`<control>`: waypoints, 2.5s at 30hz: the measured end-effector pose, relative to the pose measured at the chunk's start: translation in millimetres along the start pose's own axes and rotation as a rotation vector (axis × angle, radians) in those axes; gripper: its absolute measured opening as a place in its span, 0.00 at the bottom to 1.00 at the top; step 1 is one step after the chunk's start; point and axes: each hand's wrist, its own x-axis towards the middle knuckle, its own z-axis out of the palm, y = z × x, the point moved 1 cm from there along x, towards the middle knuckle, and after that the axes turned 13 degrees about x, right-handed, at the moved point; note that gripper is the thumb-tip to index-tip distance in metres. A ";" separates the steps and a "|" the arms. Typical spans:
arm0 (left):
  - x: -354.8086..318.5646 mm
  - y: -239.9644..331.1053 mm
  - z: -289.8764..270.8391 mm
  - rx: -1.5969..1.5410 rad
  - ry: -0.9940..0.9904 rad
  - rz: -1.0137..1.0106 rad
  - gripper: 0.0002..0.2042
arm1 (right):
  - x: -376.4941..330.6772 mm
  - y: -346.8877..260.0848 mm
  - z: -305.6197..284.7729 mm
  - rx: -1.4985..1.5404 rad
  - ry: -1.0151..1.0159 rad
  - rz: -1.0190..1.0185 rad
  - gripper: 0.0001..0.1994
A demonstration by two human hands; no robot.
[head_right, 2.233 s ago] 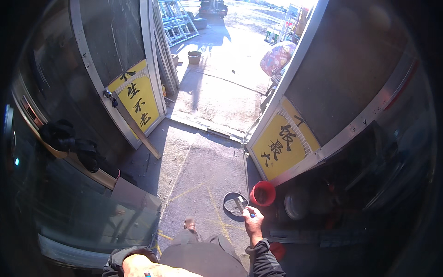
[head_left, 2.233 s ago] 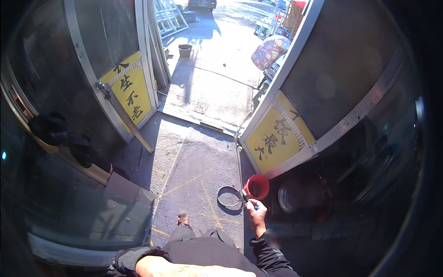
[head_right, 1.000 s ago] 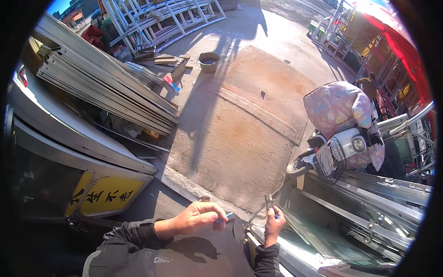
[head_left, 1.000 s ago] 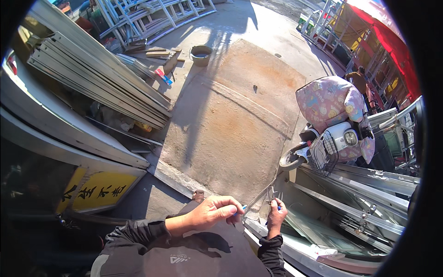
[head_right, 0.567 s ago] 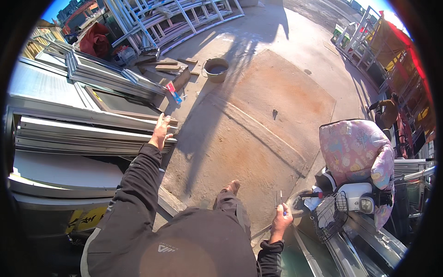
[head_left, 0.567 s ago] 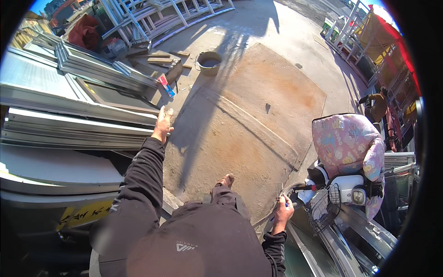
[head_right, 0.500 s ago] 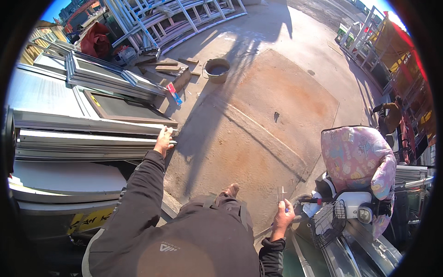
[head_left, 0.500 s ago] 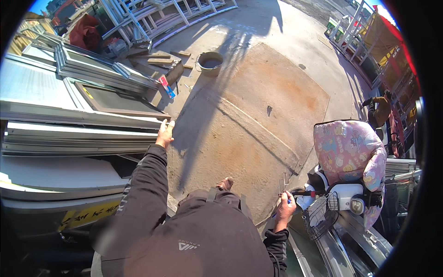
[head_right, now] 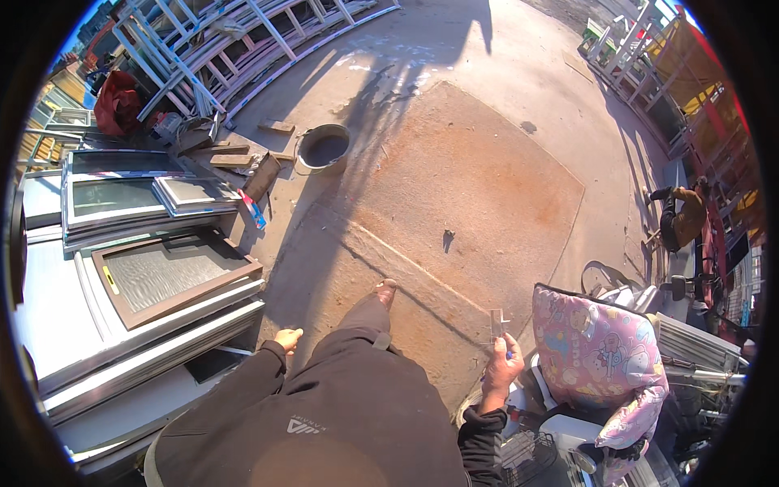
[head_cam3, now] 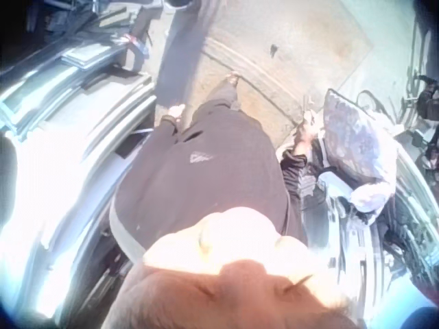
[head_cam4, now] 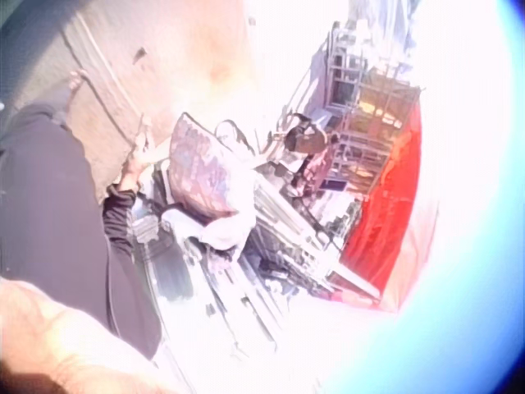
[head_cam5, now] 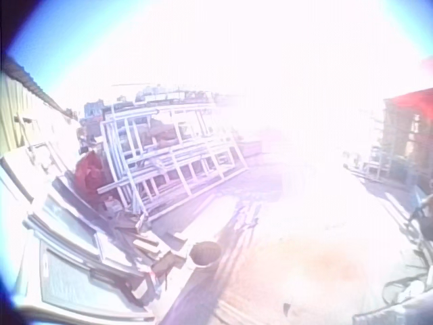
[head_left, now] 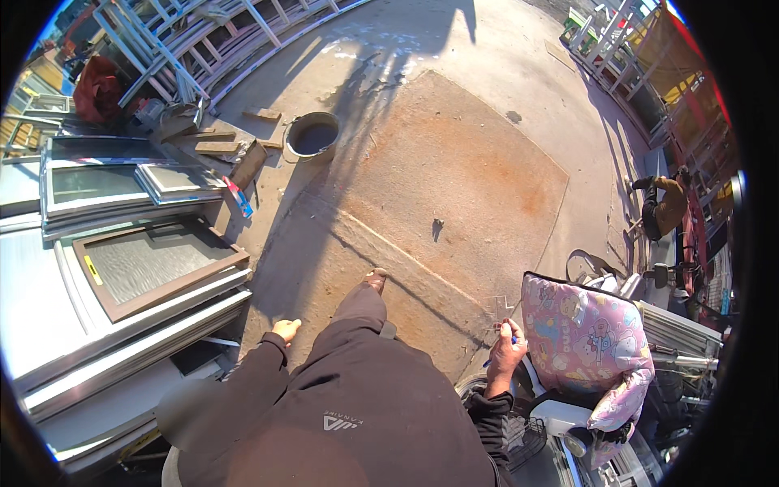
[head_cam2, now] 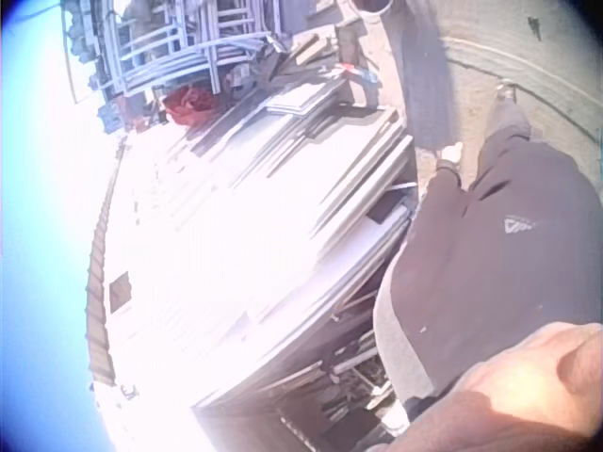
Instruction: The person walks through a workshop, picks up a small metal profile and a pen, then returns to a red workbench. They place the small profile against a long metal bar and mark multiple points along the bar using the pen.
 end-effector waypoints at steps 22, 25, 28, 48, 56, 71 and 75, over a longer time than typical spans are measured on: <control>66.0 865.1 164.0 0.346 -0.185 0.422 0.17 | 657.3 -153.6 -59.5 -0.012 0.230 -0.056 0.14; 80.9 908.4 180.8 0.303 -0.215 0.241 0.16 | 754.8 -174.7 -78.1 -0.023 0.243 -0.098 0.13; 119.4 1002.0 195.2 0.358 -0.190 0.215 0.12 | 855.6 -178.7 -100.0 0.013 0.285 -0.124 0.12; 1.9 2033.3 690.7 0.289 -0.359 1.190 0.18 | 1545.7 -276.5 -270.7 0.013 0.517 -0.119 0.13; 122.3 2030.7 655.3 0.468 -0.137 0.355 0.12 | 1833.8 -374.6 -345.1 -0.087 0.321 -0.113 0.15; 57.2 2744.9 1018.5 0.282 -0.323 0.842 0.18 | 2346.3 -446.6 -484.2 -0.062 0.399 -0.023 0.16; -20.6 2951.2 1153.3 0.392 -0.352 1.258 0.19 | 2486.2 -451.4 -535.0 -0.108 0.439 -0.050 0.16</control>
